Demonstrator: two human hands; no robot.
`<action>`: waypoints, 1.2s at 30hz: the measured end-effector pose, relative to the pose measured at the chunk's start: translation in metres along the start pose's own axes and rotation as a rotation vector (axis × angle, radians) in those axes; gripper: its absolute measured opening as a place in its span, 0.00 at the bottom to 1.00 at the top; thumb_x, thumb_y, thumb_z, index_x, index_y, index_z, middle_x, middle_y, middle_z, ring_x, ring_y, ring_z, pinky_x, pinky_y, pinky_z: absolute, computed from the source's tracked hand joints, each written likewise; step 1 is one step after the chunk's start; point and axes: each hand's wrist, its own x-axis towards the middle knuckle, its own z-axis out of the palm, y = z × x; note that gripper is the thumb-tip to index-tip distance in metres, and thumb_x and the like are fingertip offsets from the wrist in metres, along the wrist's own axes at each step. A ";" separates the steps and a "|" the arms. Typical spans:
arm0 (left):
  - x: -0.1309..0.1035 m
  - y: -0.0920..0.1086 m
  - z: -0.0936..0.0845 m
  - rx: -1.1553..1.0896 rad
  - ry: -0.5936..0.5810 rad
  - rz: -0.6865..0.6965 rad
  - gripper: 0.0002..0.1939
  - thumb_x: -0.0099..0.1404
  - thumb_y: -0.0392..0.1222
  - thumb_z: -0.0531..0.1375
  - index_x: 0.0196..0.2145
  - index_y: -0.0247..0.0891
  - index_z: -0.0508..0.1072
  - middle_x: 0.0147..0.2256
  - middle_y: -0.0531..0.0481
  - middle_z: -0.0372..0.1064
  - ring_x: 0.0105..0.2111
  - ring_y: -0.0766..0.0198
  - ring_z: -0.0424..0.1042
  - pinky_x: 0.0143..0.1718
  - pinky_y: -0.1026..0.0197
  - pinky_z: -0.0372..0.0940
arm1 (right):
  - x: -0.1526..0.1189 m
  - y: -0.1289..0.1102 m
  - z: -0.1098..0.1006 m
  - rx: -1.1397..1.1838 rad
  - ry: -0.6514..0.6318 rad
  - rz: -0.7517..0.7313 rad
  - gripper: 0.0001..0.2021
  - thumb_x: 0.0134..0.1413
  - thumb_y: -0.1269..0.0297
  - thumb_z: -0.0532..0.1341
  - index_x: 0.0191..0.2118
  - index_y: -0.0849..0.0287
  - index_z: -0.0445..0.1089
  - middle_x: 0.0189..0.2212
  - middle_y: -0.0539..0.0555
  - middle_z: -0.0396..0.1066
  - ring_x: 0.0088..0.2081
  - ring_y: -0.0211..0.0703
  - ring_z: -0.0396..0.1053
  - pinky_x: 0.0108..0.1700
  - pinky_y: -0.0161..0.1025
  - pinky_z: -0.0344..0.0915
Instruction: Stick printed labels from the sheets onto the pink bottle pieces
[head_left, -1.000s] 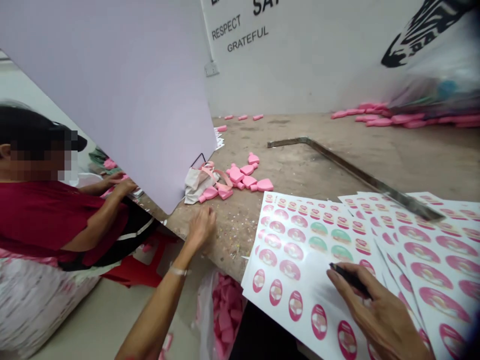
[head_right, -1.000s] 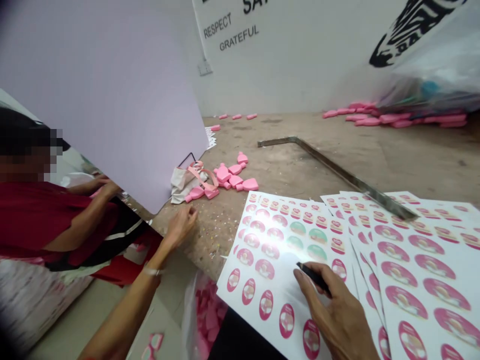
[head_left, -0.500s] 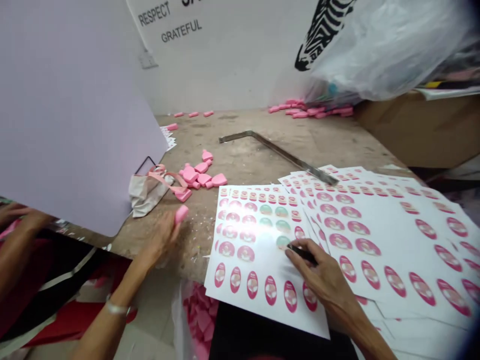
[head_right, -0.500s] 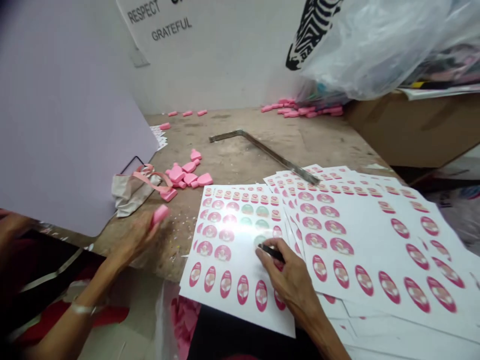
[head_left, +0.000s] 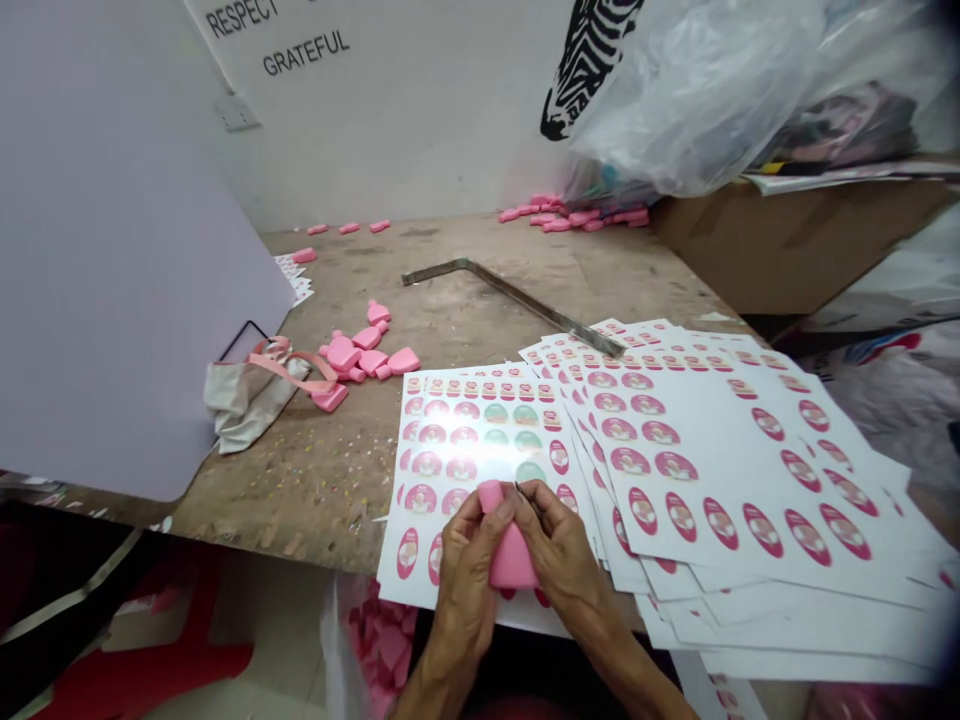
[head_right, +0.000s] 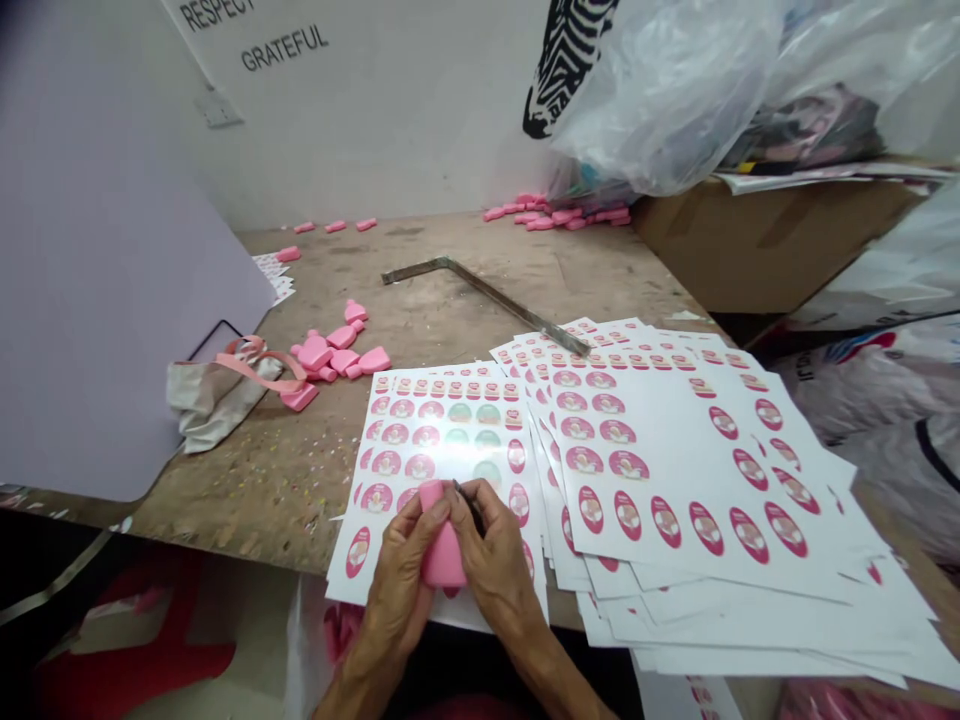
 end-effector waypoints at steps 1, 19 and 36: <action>-0.001 -0.003 0.003 -0.013 0.016 -0.005 0.20 0.56 0.51 0.66 0.42 0.37 0.73 0.38 0.48 0.73 0.33 0.64 0.73 0.30 0.67 0.68 | 0.002 0.000 -0.005 -0.075 0.034 -0.021 0.17 0.57 0.46 0.54 0.35 0.57 0.62 0.30 0.52 0.68 0.31 0.39 0.65 0.33 0.36 0.64; 0.032 0.000 0.004 0.454 -0.200 0.063 0.24 0.60 0.49 0.62 0.50 0.35 0.66 0.33 0.48 0.70 0.28 0.61 0.75 0.32 0.60 0.72 | 0.037 0.033 -0.060 -1.363 0.293 -0.454 0.10 0.62 0.61 0.53 0.33 0.59 0.67 0.27 0.53 0.69 0.33 0.44 0.62 0.38 0.42 0.47; 0.022 -0.007 0.003 0.526 -0.103 0.085 0.27 0.64 0.54 0.57 0.55 0.39 0.60 0.37 0.45 0.73 0.31 0.59 0.77 0.34 0.62 0.71 | 0.034 0.031 -0.065 -1.159 0.214 -0.366 0.07 0.58 0.61 0.56 0.32 0.57 0.66 0.27 0.50 0.70 0.32 0.42 0.63 0.39 0.41 0.49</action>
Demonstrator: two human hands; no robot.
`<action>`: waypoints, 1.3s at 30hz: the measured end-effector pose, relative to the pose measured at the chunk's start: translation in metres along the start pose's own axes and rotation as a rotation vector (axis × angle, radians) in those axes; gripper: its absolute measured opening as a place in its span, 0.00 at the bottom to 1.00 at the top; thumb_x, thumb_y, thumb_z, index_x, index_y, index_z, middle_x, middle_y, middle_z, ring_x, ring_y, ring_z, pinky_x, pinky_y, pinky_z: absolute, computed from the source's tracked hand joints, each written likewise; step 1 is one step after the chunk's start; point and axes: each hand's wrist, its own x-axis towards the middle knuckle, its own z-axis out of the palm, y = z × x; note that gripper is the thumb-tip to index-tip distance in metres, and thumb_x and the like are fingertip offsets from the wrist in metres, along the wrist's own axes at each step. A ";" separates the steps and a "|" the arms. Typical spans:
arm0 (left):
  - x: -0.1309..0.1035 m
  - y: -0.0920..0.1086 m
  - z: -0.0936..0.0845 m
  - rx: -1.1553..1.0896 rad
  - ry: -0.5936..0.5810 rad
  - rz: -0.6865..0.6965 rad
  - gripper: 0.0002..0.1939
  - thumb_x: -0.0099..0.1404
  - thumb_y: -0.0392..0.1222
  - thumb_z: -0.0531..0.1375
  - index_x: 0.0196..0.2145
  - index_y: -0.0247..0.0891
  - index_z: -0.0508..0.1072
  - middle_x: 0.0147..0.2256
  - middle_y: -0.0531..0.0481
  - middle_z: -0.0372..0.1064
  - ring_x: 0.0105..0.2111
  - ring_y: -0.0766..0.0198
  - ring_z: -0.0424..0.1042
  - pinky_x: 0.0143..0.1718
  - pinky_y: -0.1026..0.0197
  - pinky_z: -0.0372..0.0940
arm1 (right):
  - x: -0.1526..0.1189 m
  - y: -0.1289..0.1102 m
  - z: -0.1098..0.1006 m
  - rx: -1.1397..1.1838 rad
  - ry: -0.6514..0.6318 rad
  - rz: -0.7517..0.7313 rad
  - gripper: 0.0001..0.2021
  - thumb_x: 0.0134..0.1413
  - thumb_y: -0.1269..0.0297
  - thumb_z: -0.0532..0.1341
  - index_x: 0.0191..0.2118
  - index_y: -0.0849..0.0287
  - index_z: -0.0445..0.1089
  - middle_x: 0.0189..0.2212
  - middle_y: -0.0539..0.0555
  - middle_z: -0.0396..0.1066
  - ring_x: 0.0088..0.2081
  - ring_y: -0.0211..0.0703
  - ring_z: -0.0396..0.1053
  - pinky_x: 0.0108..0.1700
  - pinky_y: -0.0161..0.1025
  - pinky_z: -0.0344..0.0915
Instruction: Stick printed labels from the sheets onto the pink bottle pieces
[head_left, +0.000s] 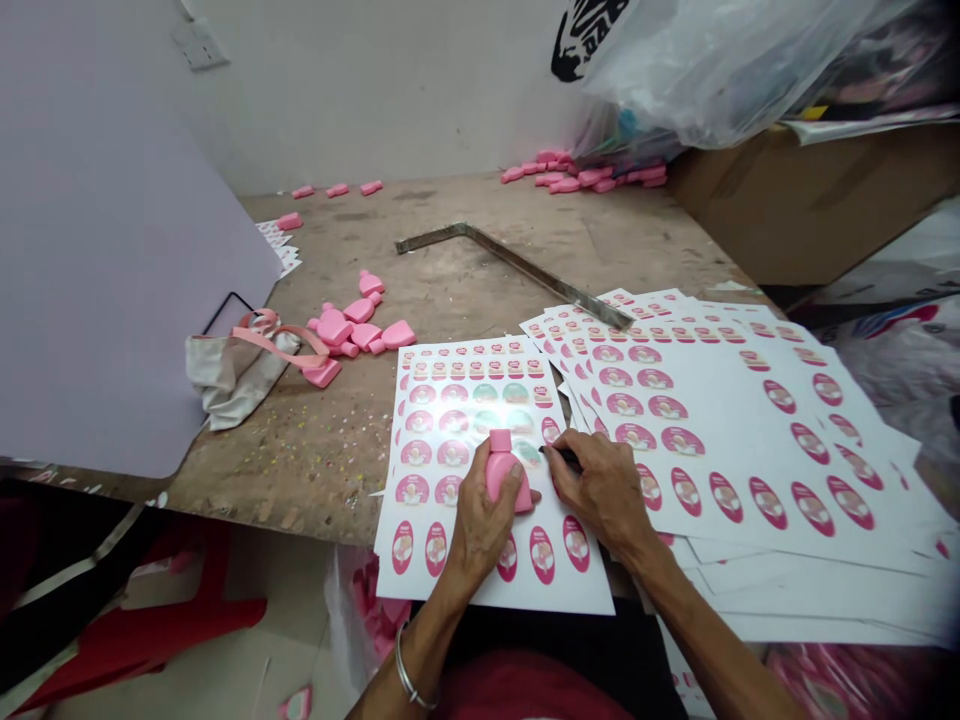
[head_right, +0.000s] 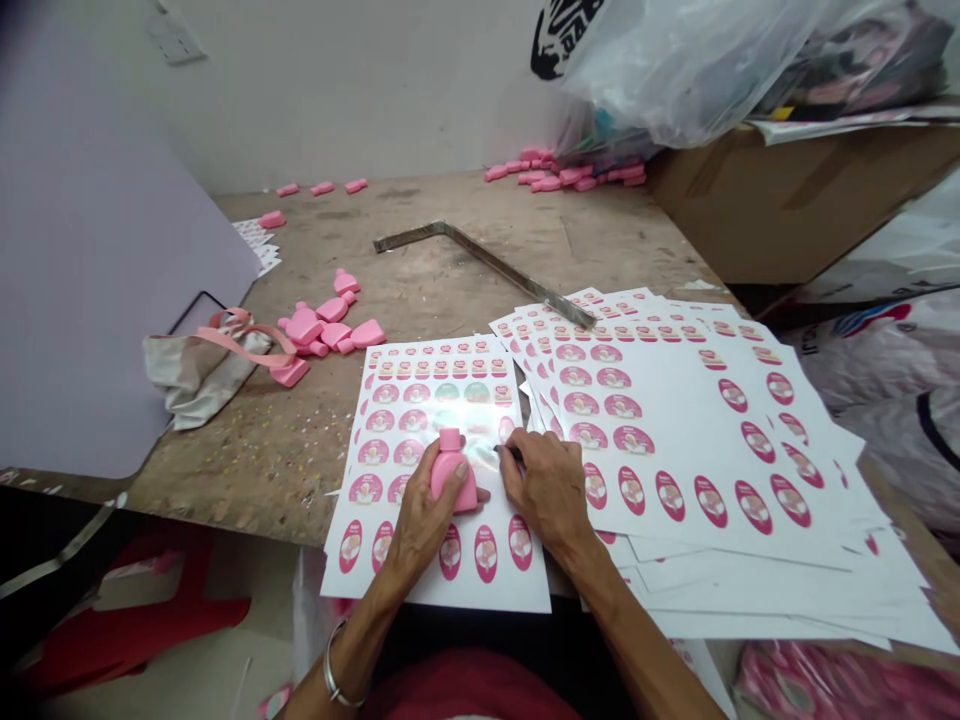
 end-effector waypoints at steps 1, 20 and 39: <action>0.000 0.000 0.000 0.004 0.001 0.001 0.27 0.64 0.54 0.57 0.55 0.39 0.60 0.36 0.45 0.73 0.31 0.59 0.77 0.34 0.62 0.71 | 0.001 0.000 0.001 0.008 0.000 0.011 0.07 0.58 0.60 0.57 0.32 0.57 0.66 0.27 0.50 0.70 0.32 0.42 0.63 0.39 0.41 0.50; -0.003 0.003 -0.004 -0.470 0.043 -0.097 0.34 0.64 0.66 0.46 0.48 0.32 0.68 0.37 0.41 0.72 0.31 0.59 0.74 0.29 0.60 0.72 | 0.003 -0.018 -0.039 0.644 0.059 0.266 0.14 0.50 0.51 0.63 0.30 0.58 0.68 0.26 0.50 0.69 0.27 0.37 0.64 0.29 0.35 0.61; -0.008 0.020 -0.005 -0.543 -0.022 -0.152 0.32 0.66 0.65 0.41 0.44 0.34 0.69 0.32 0.45 0.72 0.28 0.60 0.75 0.23 0.62 0.71 | -0.001 -0.040 -0.029 0.766 -0.109 0.235 0.15 0.49 0.50 0.64 0.29 0.58 0.65 0.24 0.49 0.66 0.25 0.36 0.64 0.28 0.33 0.62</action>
